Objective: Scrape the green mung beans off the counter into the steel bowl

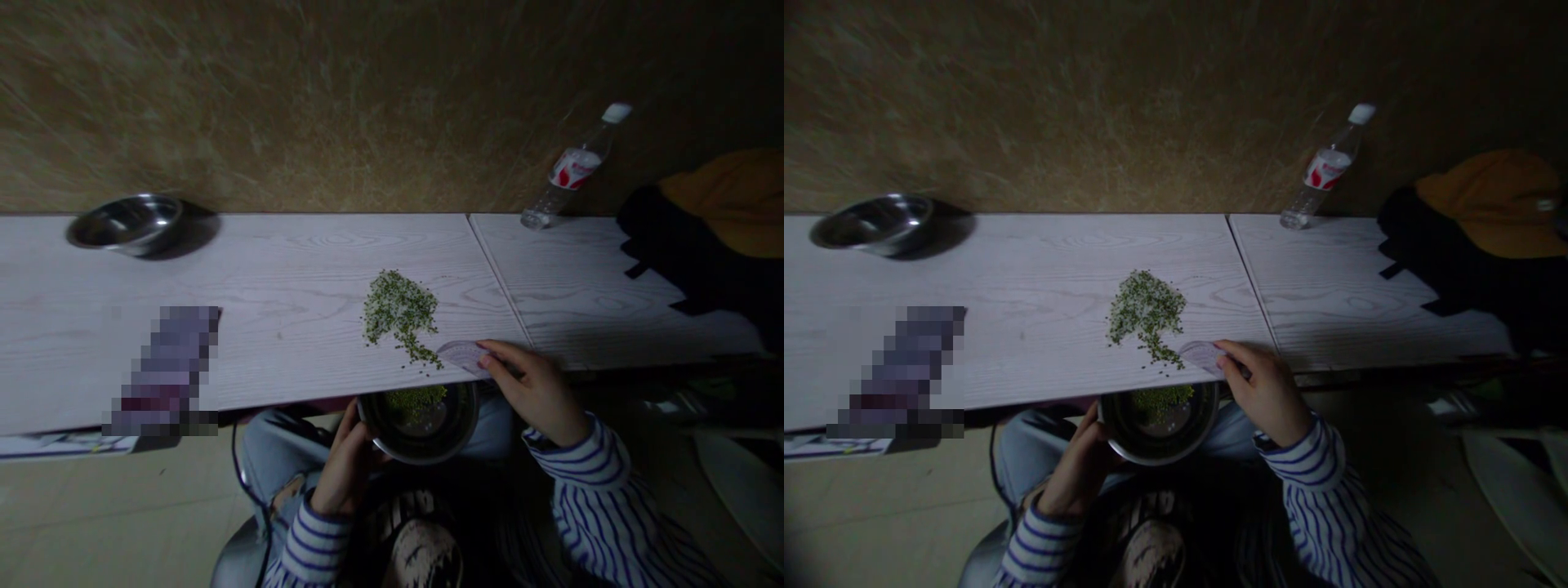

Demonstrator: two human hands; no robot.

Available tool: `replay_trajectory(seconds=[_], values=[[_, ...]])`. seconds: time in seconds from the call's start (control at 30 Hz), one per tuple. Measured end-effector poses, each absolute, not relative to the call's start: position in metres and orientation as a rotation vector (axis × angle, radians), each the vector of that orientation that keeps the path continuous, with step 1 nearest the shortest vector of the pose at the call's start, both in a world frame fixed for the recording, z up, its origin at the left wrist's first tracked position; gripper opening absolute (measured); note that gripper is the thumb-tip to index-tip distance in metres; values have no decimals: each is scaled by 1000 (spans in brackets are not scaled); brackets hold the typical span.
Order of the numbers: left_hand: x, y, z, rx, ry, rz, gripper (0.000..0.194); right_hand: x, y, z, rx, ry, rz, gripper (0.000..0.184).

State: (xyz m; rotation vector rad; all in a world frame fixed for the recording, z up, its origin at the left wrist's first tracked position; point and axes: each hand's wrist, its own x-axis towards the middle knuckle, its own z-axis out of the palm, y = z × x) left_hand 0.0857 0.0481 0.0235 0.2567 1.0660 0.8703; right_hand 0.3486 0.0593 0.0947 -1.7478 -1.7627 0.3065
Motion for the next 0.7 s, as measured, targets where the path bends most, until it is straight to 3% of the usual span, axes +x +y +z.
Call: replay_trajectory(seconds=[0.4, 0.7], values=[[85, 48, 25, 265, 1056, 869, 53, 344, 61, 92, -1714, -1797, 324, 25], [84, 48, 25, 260, 1082, 875, 60, 336, 61, 95, -1723, -1798, 363, 25]])
